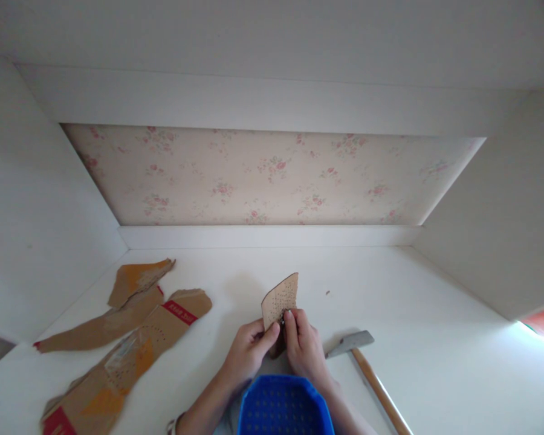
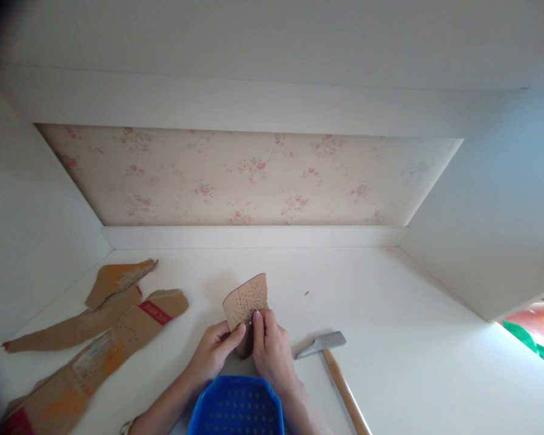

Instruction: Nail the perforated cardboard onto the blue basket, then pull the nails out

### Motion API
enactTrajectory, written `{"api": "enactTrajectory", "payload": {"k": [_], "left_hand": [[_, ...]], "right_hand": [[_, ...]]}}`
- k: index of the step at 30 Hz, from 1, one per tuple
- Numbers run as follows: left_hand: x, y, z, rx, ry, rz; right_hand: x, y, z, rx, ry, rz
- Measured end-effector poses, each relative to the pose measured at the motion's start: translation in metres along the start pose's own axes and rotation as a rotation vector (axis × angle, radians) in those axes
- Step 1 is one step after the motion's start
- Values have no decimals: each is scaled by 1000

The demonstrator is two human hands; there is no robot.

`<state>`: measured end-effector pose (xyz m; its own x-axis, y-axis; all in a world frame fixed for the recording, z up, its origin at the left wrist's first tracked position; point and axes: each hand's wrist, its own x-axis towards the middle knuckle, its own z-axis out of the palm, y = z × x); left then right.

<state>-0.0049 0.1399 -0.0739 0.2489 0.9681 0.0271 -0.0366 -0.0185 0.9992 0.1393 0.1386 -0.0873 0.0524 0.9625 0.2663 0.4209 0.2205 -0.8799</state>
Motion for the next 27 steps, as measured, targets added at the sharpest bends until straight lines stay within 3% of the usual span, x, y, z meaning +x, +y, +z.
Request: {"api": "enactTrajectory", "payload": {"k": [12, 22, 27], "left_hand": [[-1, 4, 3, 190, 100, 59], [-2, 10, 0, 178, 20, 126], [-4, 19, 2, 169, 39, 152]], "right_hand": [[1, -1, 0, -14, 23, 38], [-1, -1, 0, -40, 5, 43], [-2, 1, 1, -81, 8, 16]]}}
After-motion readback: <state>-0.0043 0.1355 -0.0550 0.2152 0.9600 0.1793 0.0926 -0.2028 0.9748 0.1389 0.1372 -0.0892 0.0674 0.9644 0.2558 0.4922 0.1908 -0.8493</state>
